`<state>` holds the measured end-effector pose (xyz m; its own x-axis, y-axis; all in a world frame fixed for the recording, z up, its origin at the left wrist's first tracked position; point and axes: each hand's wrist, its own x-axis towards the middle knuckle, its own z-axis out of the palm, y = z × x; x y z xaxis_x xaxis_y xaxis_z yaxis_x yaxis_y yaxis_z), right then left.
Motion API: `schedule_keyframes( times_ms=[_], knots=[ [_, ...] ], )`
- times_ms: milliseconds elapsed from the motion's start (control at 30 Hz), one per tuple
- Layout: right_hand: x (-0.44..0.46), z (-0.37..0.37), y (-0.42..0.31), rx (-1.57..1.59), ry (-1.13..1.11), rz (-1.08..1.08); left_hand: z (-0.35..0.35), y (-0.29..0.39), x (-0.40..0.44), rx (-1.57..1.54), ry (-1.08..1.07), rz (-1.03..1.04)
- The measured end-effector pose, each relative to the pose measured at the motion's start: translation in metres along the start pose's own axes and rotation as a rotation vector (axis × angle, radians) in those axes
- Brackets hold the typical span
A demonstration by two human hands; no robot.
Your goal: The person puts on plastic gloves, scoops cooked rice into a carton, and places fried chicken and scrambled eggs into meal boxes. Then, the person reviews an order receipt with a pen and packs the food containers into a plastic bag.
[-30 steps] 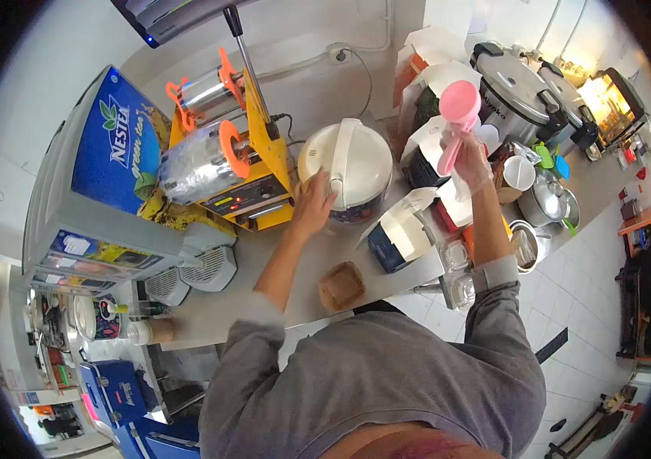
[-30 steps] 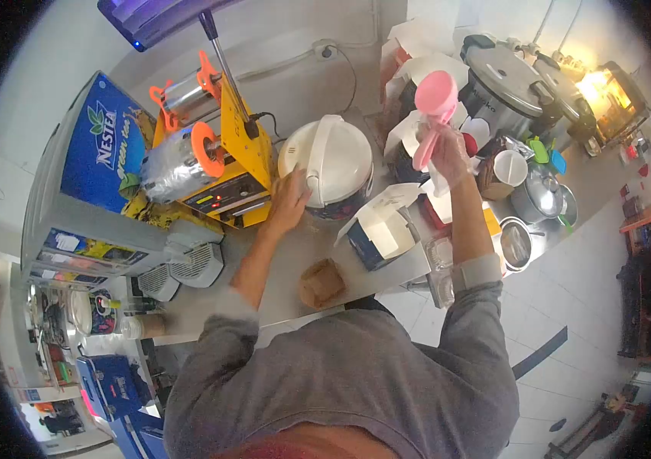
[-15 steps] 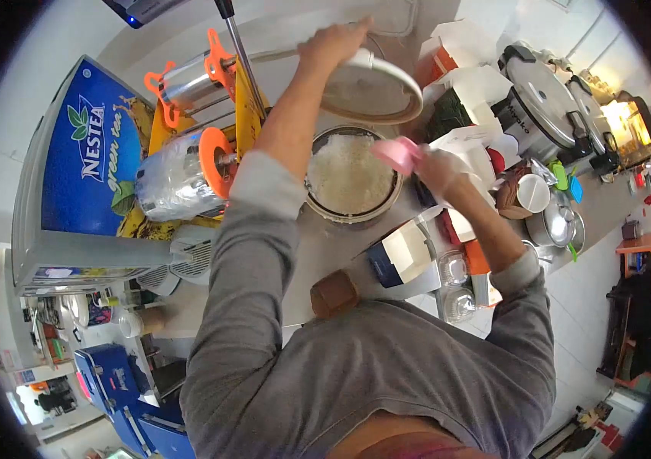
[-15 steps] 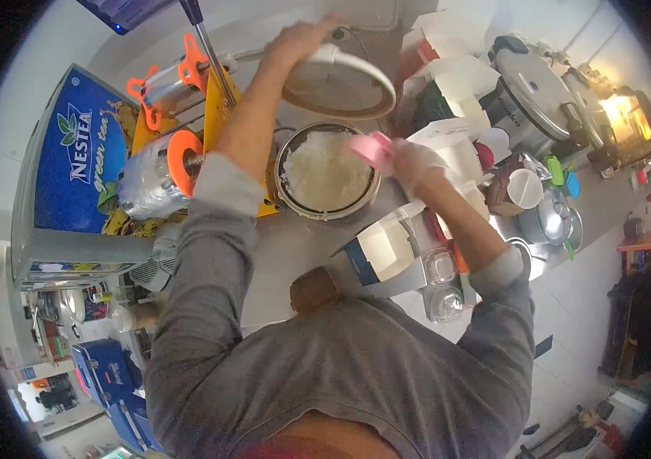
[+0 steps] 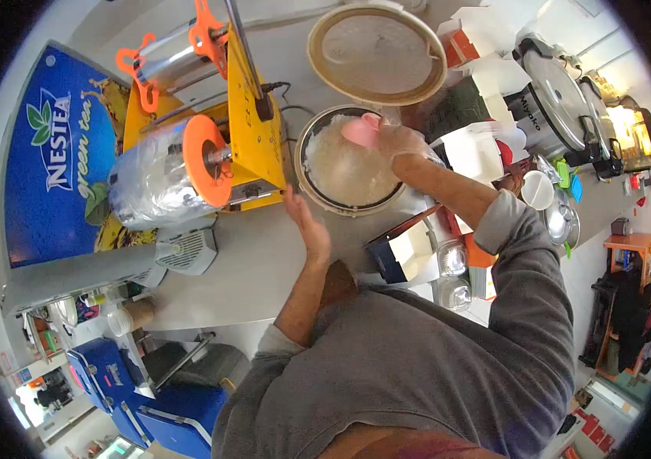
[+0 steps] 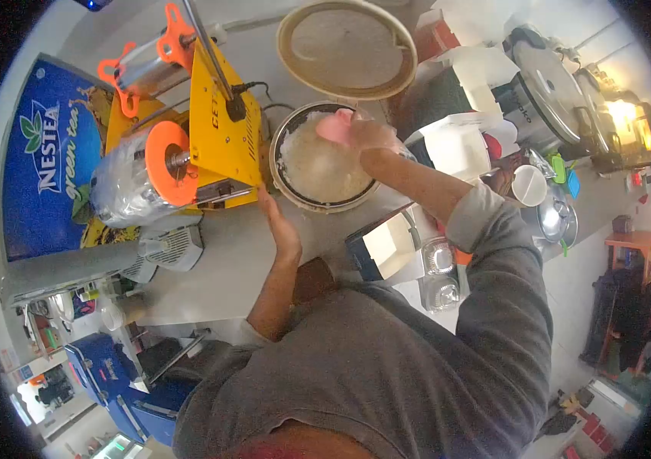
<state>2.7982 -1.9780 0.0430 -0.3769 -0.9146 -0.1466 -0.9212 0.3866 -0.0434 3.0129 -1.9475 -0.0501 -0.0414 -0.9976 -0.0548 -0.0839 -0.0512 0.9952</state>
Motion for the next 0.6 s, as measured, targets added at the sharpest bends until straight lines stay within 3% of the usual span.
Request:
schedule_keyframes(
  times_ms=[67, 167, 200, 333, 600],
  knots=[
    [0.021, 0.032, -0.005, 0.004, 0.031, -0.253, -0.006, -0.018, -0.011, -0.412, -0.078, -0.434],
    [0.097, 0.105, -0.002, 0.247, -0.083, -0.89, 0.006, -0.021, -0.009, -0.606, -0.186, -0.473],
    [0.102, 0.106, -0.004, 0.308, -0.187, -0.989, 0.006, -0.023, -0.009, -0.604, -0.198, -0.437],
    [0.078, 0.096, 0.003, 0.271, -0.604, -0.672, -0.004, -0.026, -0.009, -0.571, -0.295, -0.429],
    [0.077, 0.108, 0.022, 0.195, -1.0, -0.18, 0.001, -0.024, -0.005, -0.582, -0.325, -0.447]
  ],
)
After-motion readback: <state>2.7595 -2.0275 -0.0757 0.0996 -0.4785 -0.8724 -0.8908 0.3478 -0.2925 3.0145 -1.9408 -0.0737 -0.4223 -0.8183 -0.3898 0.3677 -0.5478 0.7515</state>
